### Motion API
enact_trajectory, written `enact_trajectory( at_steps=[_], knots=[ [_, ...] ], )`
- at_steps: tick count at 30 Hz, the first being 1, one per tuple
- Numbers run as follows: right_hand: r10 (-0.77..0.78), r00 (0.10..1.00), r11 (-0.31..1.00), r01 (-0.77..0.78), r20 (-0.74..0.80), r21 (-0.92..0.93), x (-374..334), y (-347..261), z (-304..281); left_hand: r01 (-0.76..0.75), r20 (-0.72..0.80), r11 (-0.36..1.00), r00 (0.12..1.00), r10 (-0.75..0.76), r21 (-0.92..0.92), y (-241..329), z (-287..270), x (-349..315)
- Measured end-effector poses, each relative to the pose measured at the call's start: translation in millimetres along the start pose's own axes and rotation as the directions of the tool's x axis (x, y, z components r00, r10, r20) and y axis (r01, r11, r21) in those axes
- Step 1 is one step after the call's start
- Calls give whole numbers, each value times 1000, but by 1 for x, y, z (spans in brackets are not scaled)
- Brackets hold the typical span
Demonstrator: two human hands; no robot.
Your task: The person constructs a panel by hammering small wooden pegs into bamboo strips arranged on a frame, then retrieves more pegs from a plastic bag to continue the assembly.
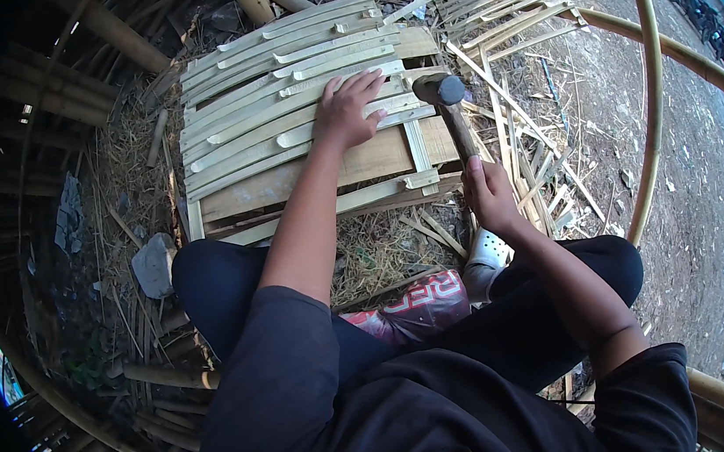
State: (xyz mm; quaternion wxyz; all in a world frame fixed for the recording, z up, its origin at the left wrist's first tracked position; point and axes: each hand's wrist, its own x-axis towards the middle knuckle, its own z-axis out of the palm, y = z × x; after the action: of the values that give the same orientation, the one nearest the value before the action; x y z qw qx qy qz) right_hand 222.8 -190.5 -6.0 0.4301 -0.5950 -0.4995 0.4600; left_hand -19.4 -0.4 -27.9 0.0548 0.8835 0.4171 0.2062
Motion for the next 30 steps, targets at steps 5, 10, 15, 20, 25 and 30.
enact_trajectory(
  at_steps=[5, 10, 15, 20, 25, 30],
  knots=[
    [230, 971, 915, -236, -57, -328, 7, -15, 3, 19, 32, 1000, 999, -20, 2, 1, -2, -1],
    [170, 985, 975, -168, -2, -144, 6, -5, -4, -2, 5, 1000, 1000, 2, -6, -3, 1, -1],
    [336, 942, 899, -330, -29, -288, 11, 12, 0, -17, 3, 1000, 1000, 17, -1, -5, 2, 0],
    [310, 950, 932, -309, -21, -193, 9, 9, -1, -5, 1, 1000, 1000, 5, 8, -4, 4, -1],
    [363, 931, 909, -363, -41, -206, 4, -5, 0, -16, 4, 1000, 1000, 16, 3, -5, 2, -1],
    [-194, 981, 979, 195, -18, 65, -6, -1, -6, -14, -12, 1000, 1000, 14, -9, -2, 1, 0]
  ],
)
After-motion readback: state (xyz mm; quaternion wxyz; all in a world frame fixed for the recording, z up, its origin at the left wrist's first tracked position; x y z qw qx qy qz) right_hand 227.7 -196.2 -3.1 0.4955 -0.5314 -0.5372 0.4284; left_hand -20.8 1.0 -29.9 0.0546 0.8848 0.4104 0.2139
